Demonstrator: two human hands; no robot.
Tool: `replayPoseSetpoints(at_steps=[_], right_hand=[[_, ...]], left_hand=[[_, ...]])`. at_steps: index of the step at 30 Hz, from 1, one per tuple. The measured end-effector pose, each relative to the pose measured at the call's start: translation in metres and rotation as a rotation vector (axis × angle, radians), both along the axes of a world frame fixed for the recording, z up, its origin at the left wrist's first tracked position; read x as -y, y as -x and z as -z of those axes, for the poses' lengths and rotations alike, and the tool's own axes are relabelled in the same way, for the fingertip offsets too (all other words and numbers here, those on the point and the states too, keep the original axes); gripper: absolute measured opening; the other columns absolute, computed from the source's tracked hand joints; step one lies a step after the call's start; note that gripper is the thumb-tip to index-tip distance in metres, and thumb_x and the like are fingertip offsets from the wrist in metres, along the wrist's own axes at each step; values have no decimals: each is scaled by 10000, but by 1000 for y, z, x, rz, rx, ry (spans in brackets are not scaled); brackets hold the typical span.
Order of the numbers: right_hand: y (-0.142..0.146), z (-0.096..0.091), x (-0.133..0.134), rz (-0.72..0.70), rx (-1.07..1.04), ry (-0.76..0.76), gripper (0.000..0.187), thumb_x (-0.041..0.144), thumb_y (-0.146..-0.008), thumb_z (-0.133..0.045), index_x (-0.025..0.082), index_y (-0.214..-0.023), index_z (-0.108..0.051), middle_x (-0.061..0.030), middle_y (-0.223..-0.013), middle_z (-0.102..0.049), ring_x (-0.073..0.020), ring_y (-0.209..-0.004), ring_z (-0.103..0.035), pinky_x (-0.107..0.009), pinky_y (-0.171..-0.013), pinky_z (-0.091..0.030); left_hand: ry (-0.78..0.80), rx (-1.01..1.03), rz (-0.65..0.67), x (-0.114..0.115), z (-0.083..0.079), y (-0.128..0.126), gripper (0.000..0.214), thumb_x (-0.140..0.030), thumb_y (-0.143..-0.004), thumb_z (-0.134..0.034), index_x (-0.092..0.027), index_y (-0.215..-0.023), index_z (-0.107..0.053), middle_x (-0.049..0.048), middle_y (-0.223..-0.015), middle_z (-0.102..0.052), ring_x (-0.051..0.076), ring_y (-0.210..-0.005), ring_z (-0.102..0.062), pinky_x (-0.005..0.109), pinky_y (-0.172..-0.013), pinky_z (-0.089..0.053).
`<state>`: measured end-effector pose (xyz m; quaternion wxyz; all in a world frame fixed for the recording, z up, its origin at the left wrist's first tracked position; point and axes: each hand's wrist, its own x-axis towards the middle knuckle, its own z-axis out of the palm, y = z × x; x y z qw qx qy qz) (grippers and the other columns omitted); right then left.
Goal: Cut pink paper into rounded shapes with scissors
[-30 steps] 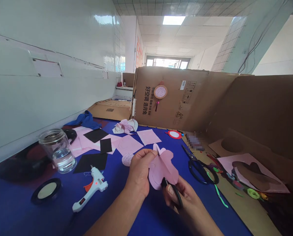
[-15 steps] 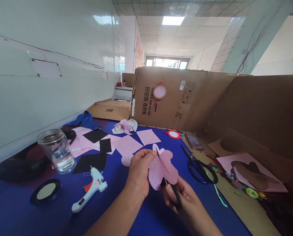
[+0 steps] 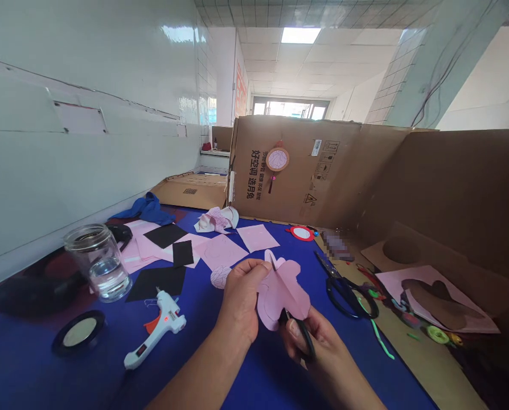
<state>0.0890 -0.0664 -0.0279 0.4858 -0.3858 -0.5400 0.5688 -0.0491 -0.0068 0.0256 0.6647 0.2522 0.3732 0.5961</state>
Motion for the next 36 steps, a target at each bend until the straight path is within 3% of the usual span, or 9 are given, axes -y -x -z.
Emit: replayPoseSetpoints(at_steps=[12, 36], right_hand=[[1, -4, 1, -4, -12, -4, 539, 729, -901, -724, 213, -884, -566, 51, -671, -443, -109, -591, -296, -250, -537, -256], [-12, 9, -3, -28, 96, -14, 467, 660, -966, -685, 211, -955, -556, 53, -678, -467, -95, -569, -263, -253, -511, -206]], left_hand=[[1, -8, 17, -1, -1, 1, 331, -365, -530, -889, -184, -680, -654, 6, -619, -618, 147, -595, -537, 288, -586, -408], [6, -39, 69, -7, 0, 6, 324, -355, -509, -886, -177, -686, -682, 15, -619, -649, 153, -588, -556, 291, -577, -422]])
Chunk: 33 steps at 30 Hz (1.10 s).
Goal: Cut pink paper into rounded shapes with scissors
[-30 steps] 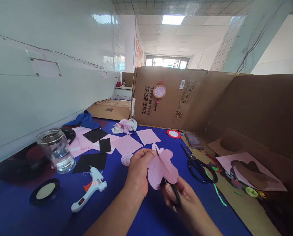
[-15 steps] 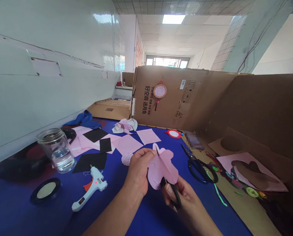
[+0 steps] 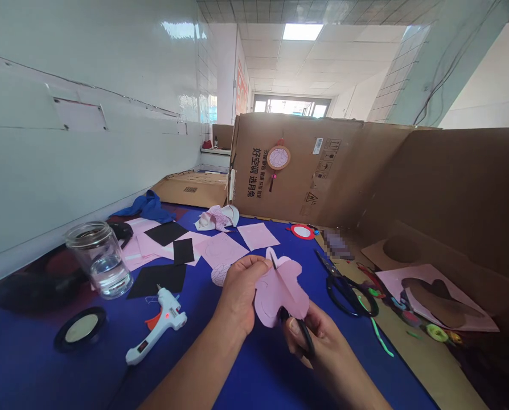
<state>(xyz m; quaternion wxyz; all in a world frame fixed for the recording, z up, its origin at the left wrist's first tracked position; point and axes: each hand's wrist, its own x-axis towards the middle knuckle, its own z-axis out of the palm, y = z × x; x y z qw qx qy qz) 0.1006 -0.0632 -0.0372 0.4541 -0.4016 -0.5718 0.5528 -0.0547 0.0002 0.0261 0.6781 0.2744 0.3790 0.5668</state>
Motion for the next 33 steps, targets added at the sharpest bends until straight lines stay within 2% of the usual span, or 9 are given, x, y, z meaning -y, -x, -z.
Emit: replayPoseSetpoints(at_steps=[9, 15, 20, 28, 33], right_hand=[[0, 0, 0, 11, -37, 10, 456, 637, -960, -707, 206, -1035, -580, 43, -703, -472, -102, -584, -276, -254, -512, -206], [0, 2, -2, 1, -17, -13, 454, 645, -959, -699, 213, -951, -563, 49, -685, -472, -98, -572, -272, -248, -506, -217], [1, -3, -2, -5, -21, -13, 460, 644, -948, -711, 215, -905, -552, 49, -694, -471, -91, -556, -281, -247, -491, -211], [-3, 1, -2, -12, -47, 19, 435, 613, -951, -736, 211, -992, -575, 58, -709, -457, -87, -564, -258, -239, -486, -199], [-6, -2, -2, -50, -55, 36, 465, 615, -936, -759, 202, -1074, -596, 69, -693, -450, -82, -550, -238, -237, -481, -184]], left_hand=[[0, 14, 11, -1, -2, 1, 335, -347, -488, -900, -174, -673, -682, 17, -624, -658, 151, -586, -569, 287, -572, -436], [-10, 11, 19, -1, -3, 1, 322, -346, -490, -895, -171, -657, -681, 9, -604, -643, 140, -569, -550, 277, -556, -422], [-24, 5, 39, -2, -1, 2, 319, -348, -516, -902, -171, -665, -682, 7, -600, -633, 135, -557, -539, 275, -555, -408], [-7, 9, 58, -5, 0, 5, 312, -320, -499, -899, -173, -682, -693, 10, -611, -643, 144, -561, -552, 284, -559, -424], [-29, -24, 96, -7, -1, 9, 312, -330, -508, -898, -170, -664, -681, 3, -598, -619, 132, -550, -526, 275, -551, -397]])
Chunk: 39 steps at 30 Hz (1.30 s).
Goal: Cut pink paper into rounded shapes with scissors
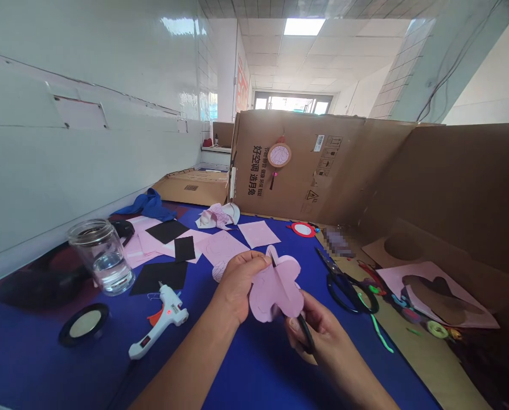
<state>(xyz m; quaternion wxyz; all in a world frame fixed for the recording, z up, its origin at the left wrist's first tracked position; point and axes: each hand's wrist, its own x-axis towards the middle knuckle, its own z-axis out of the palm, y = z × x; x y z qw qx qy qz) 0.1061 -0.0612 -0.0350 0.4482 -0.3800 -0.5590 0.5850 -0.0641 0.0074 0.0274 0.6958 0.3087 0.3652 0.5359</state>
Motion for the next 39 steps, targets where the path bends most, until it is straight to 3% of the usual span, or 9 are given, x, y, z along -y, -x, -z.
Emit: replayPoseSetpoints(at_steps=[5, 29, 39], right_hand=[[1, -3, 1, -10, -3, 3, 475, 600, -944, -757, 200, -1143, -595, 71, -687, -454, -84, -547, -226, -237, -482, -175], [4, -9, 3, -17, -34, 42, 473, 634, -918, -770, 219, -1026, -570, 78, -699, -408, -83, -545, -209, -239, -482, -156], [7, -11, 4, -16, 27, -6, 537, 710, -907, -729, 212, -1028, -567, 57, -670, -514, -95, -551, -276, -256, -516, -202]], left_hand=[[-26, -9, -2, -1, 1, 2, 304, -330, -521, -901, -167, -651, -680, -4, -591, -597, 120, -546, -502, 266, -553, -372], [-62, -73, 44, -8, -1, 11, 291, -302, -511, -898, -163, -630, -672, -3, -593, -591, 118, -536, -504, 274, -558, -374], [-91, -83, 53, -5, -3, 10, 292, -325, -520, -900, -165, -625, -679, -9, -593, -591, 109, -542, -490, 264, -564, -358]])
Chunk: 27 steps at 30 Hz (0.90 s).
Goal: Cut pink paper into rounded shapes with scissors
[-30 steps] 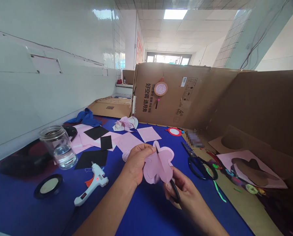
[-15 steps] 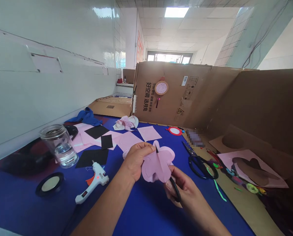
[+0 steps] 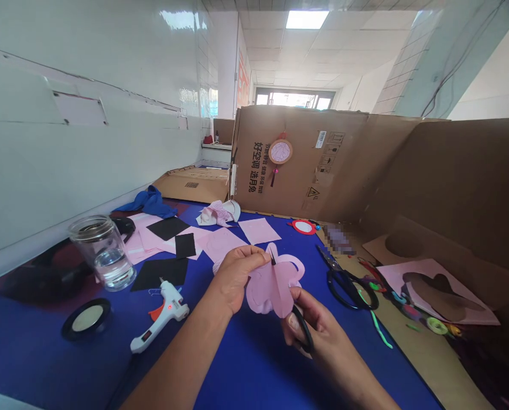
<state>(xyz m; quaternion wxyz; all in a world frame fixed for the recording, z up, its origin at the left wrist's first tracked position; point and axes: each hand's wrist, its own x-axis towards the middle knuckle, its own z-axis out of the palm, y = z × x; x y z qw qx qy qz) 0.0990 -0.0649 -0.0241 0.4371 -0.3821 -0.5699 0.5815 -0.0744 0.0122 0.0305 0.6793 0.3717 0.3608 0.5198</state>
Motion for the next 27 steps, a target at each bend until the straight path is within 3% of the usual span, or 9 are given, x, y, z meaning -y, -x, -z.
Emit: replayPoseSetpoints(at_steps=[8, 17, 27], right_hand=[[0, -1, 1, -19, -6, -14, 598, 770, -885, -706, 214, -1054, -565, 45, -692, -535, -113, -581, -318, -271, -550, -222], [-3, 5, 1, -13, -21, -33, 539, 717, -932, -695, 218, -1083, -557, 39, -722, -538, -116, -603, -313, -277, -558, -209], [-3, 6, -1, -4, -58, -1, 568, 722, -896, -741, 219, -1074, -547, 51, -708, -528, -92, -559, -262, -259, -512, -172]], left_hand=[[3, 28, -19, 5, -3, -3, 309, -344, -522, -919, -171, -632, -687, -7, -608, -598, 111, -565, -481, 271, -587, -354], [30, 49, -56, 7, -3, -8, 316, -341, -499, -924, -164, -653, -712, 3, -632, -625, 119, -601, -509, 266, -605, -370], [31, 30, -53, 8, 0, -9, 293, -347, -516, -904, -167, -650, -715, -2, -634, -624, 114, -597, -509, 265, -595, -368]])
